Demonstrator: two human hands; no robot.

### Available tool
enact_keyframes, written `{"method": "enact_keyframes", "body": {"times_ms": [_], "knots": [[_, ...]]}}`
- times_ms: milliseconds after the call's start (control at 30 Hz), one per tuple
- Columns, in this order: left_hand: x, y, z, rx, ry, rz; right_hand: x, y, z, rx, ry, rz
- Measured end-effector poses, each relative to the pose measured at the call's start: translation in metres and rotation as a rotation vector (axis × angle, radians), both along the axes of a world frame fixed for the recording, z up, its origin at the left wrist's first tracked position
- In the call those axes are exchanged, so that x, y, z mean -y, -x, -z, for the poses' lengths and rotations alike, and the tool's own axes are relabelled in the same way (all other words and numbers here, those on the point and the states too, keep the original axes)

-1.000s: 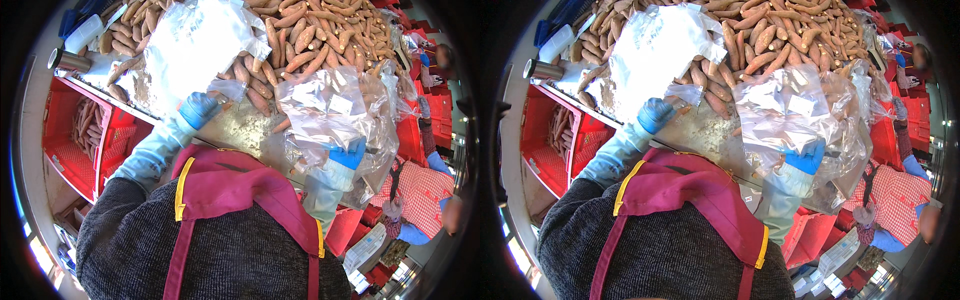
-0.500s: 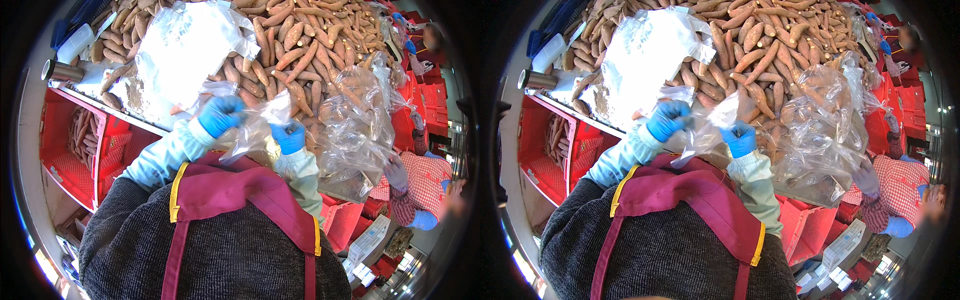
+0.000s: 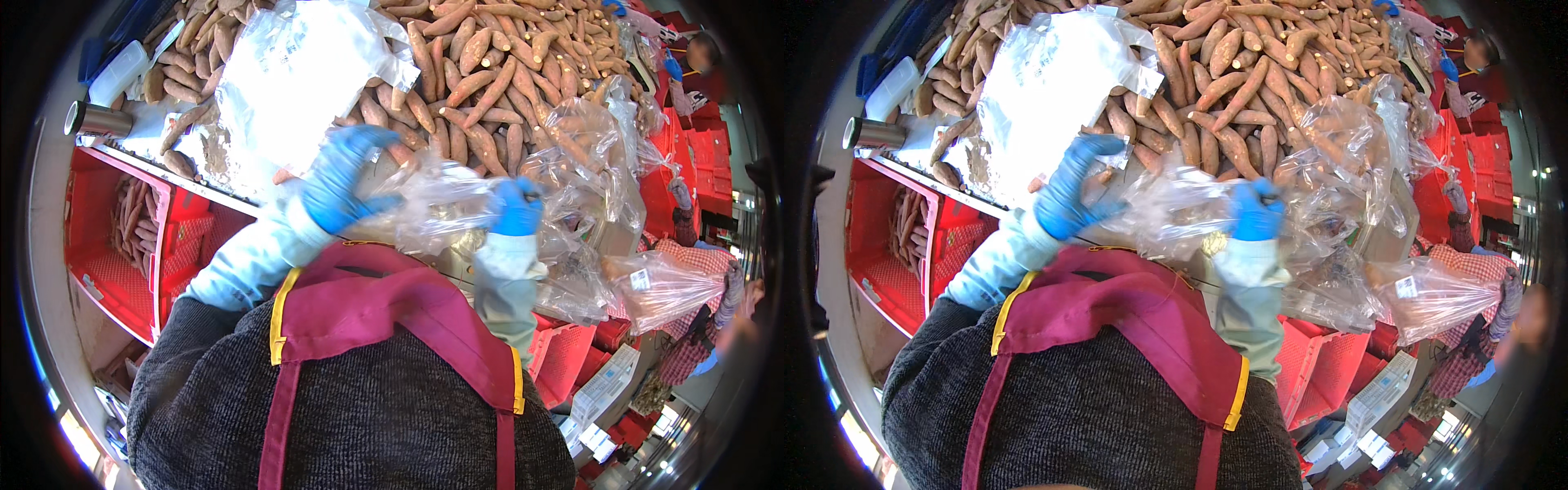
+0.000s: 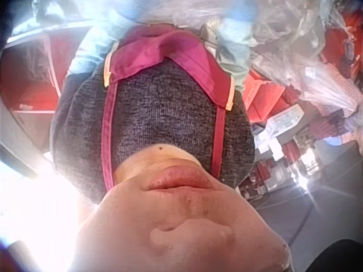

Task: The person repeatedly picks sweet potatoes from a large pile on a table and places them into clear plastic bags. The person then ties the bags and sets them aside. The process is repeated continuously throughout the clip.

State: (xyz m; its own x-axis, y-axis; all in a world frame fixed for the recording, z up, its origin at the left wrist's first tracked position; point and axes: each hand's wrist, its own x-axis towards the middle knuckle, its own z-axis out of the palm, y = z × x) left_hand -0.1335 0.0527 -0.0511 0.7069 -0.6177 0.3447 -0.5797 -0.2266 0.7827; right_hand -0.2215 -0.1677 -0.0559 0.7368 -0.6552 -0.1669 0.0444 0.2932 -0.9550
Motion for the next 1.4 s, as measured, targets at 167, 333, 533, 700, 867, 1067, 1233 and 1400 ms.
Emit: {"method": "enact_keyframes", "body": {"times_ms": [167,333,533,700,867,1067,1233,1400], "knots": [[0.041,0.004,-0.002,0.351,-0.313,0.049,-0.03,-0.008,0.012,-0.065,0.276,-0.455],[-0.023,-0.016,0.026,-0.209,-0.013,0.239,0.034,-0.004,0.05,-0.155,0.415,-0.521],[-0.033,-0.005,0.046,-1.064,0.334,-0.086,0.111,-0.03,0.11,-0.645,1.04,-0.312],[-0.025,-0.022,0.055,-1.112,0.449,-0.084,0.104,-0.036,0.105,-0.832,0.93,-0.532],[-0.024,-0.025,0.052,-1.098,0.489,-0.202,0.055,-0.007,0.009,-0.082,-0.118,-0.445],[0.023,-0.01,0.017,-1.482,0.68,-0.147,-0.002,-0.015,0.011,-0.26,0.25,-0.821],[-0.006,-0.033,0.017,-1.587,0.789,-0.039,-0.025,0.002,0.083,-0.452,0.882,-0.611],[-0.031,-0.022,0.045,-1.318,0.571,-0.094,-0.001,0.01,0.06,-0.106,0.183,-0.689]]}}
